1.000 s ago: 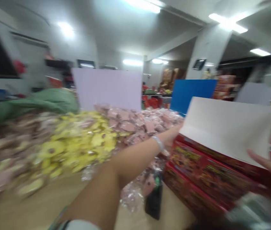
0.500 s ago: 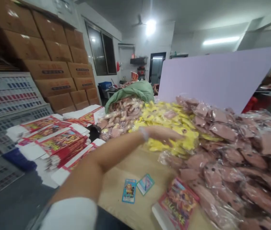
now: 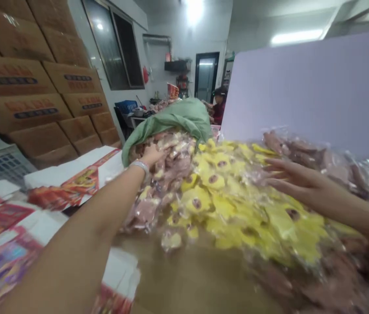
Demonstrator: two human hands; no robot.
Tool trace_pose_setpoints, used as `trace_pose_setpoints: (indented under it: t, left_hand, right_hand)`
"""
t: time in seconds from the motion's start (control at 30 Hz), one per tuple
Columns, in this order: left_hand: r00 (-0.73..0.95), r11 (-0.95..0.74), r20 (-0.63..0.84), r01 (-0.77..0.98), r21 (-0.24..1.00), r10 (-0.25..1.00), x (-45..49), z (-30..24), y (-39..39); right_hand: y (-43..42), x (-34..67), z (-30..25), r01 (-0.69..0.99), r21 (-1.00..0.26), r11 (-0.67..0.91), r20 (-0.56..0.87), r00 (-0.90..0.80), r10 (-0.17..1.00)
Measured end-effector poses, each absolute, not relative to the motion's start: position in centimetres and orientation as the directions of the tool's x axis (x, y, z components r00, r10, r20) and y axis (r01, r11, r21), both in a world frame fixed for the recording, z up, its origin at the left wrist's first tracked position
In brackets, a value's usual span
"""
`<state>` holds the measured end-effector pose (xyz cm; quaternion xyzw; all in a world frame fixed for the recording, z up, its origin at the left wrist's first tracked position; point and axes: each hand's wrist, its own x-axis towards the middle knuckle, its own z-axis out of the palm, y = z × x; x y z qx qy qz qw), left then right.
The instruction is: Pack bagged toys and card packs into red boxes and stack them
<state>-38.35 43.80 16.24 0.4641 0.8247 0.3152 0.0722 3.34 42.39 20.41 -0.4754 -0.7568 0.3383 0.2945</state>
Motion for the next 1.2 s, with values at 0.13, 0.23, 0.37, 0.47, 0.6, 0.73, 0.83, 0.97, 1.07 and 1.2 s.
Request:
trace_pose_setpoints:
  t: [0.13,0.23,0.37,0.47,0.6,0.73,0.83,0.97,1.07,1.2]
  left_hand:
    - [-0.582,0.432,0.273,0.781,0.451,0.766,-43.0,16.9,49.8]
    - [-0.530,0.433,0.237,0.826,0.359,0.814,-46.1,17.1,52.8]
    - [-0.477,0.428,0.132,0.858,0.283,0.869,-49.5,17.5,56.4]
    - [-0.462,0.424,0.097,0.864,0.271,0.881,-50.5,16.7,59.7]
    - [-0.512,0.477,0.056,0.831,0.285,0.857,-49.5,13.1,63.2]
    - [-0.536,0.492,0.111,0.826,0.277,0.837,-48.4,10.3,63.2]
    - [-0.491,0.445,0.118,0.849,0.285,0.863,-48.5,10.6,61.6]
    - [-0.378,0.334,0.072,0.881,0.336,0.923,-47.6,12.0,57.2]
    - [-0.259,0.223,0.040,0.892,0.394,0.965,-45.5,11.8,51.7]
    - [-0.116,0.129,-0.056,0.863,0.488,0.992,-43.2,11.5,44.0]
  right_hand:
    - [50.1,-8.2,22.3,0.523,-0.644,0.558,0.228,-0.566,0.792]
    - [54.9,-16.0,21.2,0.583,-0.474,0.660,0.187,-0.666,0.722]
    - [60.2,-24.5,19.2,0.620,-0.344,0.705,0.144,-0.708,0.692]
    - [63.9,-29.3,17.8,0.672,-0.242,0.699,0.082,-0.704,0.705]
    - [67.5,-33.0,14.6,0.790,-0.101,0.604,-0.013,-0.608,0.794]
    - [68.0,-34.4,11.5,0.859,-0.032,0.511,0.005,-0.511,0.860]
    - [67.2,-34.4,10.9,0.865,-0.041,0.499,-0.070,-0.501,0.863]
    - [64.8,-33.0,11.9,0.827,-0.072,0.557,-0.243,-0.556,0.795]
    - [61.5,-30.7,12.9,0.772,-0.092,0.629,-0.351,-0.616,0.705]
    - [57.0,-27.2,15.2,0.705,-0.139,0.696,-0.476,-0.664,0.577]
